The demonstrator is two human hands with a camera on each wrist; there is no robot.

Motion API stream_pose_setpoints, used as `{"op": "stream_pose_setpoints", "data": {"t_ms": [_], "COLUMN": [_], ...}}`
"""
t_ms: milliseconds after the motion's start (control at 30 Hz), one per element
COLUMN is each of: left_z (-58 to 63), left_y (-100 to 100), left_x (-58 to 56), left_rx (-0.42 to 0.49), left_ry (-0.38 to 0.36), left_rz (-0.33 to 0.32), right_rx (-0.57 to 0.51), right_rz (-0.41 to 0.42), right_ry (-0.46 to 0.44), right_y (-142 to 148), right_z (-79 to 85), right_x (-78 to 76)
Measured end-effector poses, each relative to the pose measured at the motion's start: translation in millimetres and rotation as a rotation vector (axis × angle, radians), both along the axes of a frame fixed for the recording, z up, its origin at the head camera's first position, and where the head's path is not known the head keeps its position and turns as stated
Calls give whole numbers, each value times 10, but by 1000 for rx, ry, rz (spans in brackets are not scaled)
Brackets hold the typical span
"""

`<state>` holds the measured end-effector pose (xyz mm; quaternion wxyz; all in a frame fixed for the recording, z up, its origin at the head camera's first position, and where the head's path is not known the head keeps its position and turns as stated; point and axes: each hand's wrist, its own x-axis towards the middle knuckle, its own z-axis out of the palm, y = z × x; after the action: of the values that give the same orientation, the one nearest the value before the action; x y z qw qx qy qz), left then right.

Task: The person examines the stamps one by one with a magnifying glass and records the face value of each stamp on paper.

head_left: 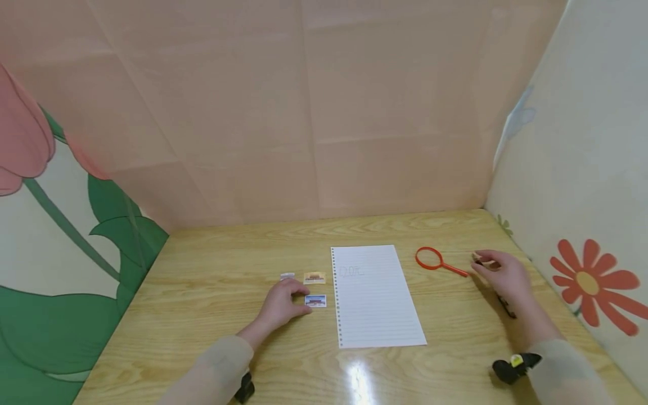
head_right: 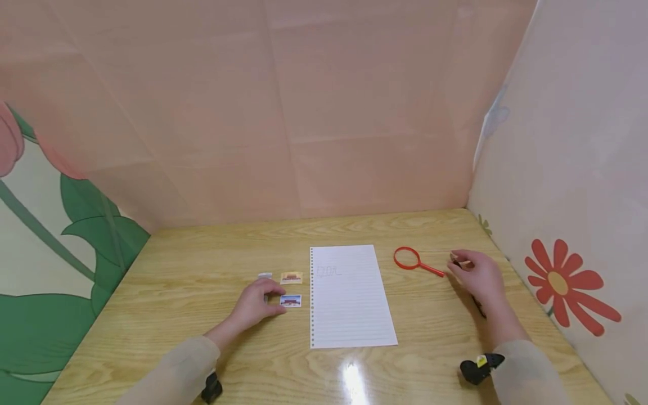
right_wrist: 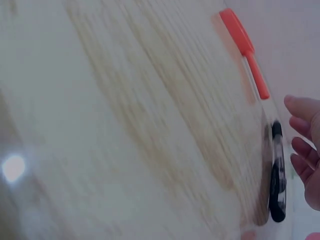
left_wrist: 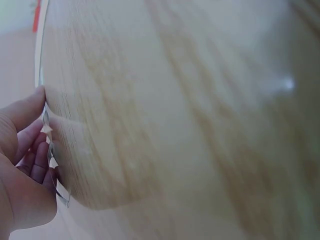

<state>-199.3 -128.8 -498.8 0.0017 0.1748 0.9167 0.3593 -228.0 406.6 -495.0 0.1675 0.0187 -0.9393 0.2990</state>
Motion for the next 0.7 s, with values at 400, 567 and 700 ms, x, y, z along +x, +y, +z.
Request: {"op": "stream_pose_setpoints", "data": {"t_ms": [400,567,700], "left_z": [-2,-16,-19], "left_y": [2,2,4], "left_x": [4,-4,-6], "left_rx": [7,5,0], "left_ry": [8,12,10], "left_rz": [-4,-4,-1], "right_rx": [43,69,81], "right_rz": [37,62,52], "right_ry": [-38,-17,-35], "right_y": [205,244,250], "right_z": [-142,-171,-197], "right_x": [10,-8,-19]}}
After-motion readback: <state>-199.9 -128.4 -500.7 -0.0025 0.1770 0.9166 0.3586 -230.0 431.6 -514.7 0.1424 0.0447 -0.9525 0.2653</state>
